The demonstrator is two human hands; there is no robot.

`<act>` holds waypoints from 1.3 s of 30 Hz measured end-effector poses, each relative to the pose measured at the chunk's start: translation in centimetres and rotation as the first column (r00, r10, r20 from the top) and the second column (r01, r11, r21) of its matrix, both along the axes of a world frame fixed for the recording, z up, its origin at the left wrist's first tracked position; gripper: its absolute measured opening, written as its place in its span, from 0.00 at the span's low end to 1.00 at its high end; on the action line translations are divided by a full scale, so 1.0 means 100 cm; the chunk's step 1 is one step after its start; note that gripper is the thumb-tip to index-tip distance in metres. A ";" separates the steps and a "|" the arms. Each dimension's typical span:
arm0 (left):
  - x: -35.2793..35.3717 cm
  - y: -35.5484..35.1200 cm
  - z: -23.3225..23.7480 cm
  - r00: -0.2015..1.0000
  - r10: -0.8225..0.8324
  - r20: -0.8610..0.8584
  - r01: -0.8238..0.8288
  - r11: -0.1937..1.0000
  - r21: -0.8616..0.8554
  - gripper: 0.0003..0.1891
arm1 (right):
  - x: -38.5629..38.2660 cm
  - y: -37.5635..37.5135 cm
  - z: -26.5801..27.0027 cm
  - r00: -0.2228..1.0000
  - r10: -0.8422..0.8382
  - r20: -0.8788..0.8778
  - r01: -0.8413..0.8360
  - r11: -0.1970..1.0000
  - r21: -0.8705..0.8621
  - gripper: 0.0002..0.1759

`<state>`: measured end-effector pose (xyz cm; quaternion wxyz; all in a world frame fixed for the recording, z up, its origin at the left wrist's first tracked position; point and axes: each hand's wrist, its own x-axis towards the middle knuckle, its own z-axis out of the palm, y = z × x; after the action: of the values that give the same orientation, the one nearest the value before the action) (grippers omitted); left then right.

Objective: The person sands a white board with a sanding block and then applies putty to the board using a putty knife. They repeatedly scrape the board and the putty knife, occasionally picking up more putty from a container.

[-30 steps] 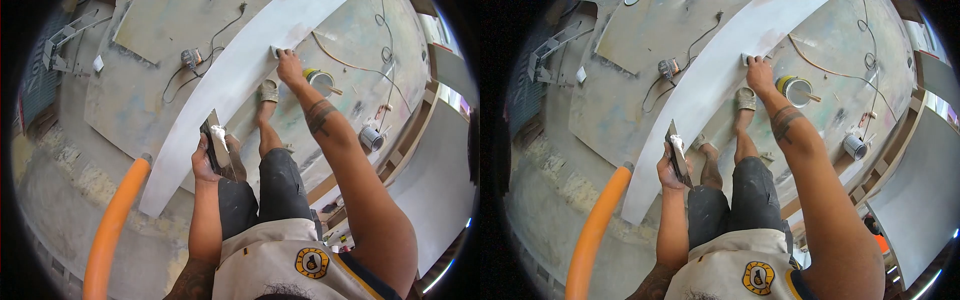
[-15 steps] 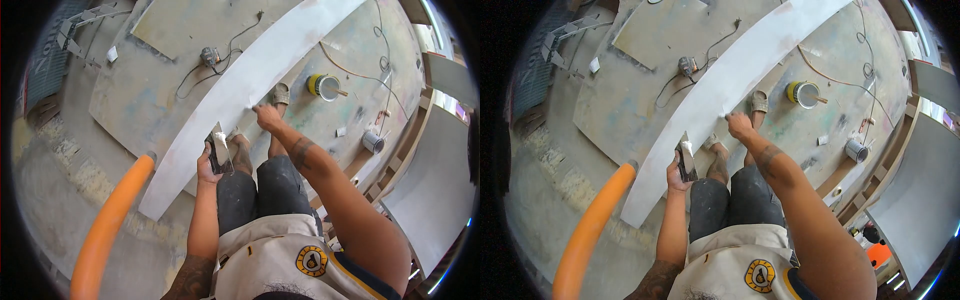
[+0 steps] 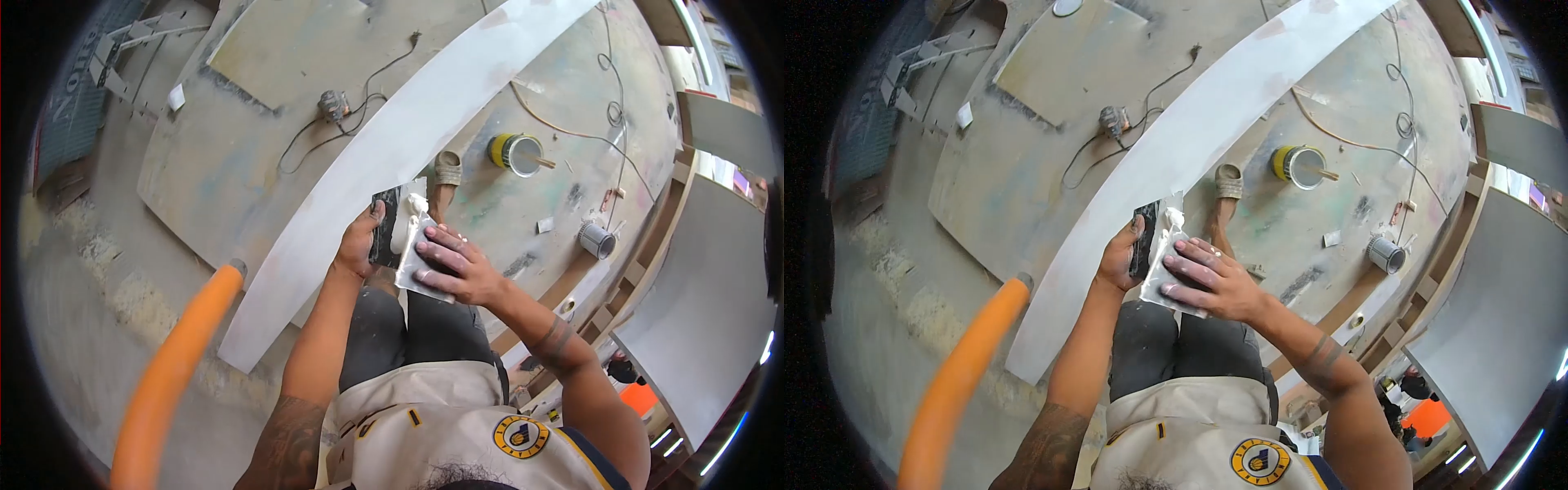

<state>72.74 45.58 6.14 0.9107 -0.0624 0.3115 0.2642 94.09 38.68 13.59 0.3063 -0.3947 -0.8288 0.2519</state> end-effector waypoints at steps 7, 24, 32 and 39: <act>0.026 0.042 0.028 0.983 0.127 -0.134 -0.104 0.981 0.165 0.23 | 0.057 0.047 -0.043 0.872 -0.240 0.427 0.292 0.954 -0.061 0.32; 0.097 0.008 -0.002 0.855 0.447 -0.265 -0.457 0.889 0.028 0.26 | 0.423 0.361 -0.289 0.447 -0.519 0.729 0.800 0.597 -0.066 0.28; 0.085 -0.016 0.008 0.833 0.500 -0.239 -0.518 0.855 -0.016 0.24 | 0.269 0.265 -0.284 0.446 -0.501 0.741 0.742 0.670 0.007 0.26; 0.022 -0.015 0.025 0.862 0.491 -0.126 -0.477 0.870 0.128 0.26 | 0.106 0.156 -0.258 0.605 -0.506 0.615 0.698 0.708 -0.105 0.28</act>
<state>74.91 44.08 8.64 0.7900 -0.0756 0.3430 0.5025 104.73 54.32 -12.23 0.0535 -0.7542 -0.6381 0.1456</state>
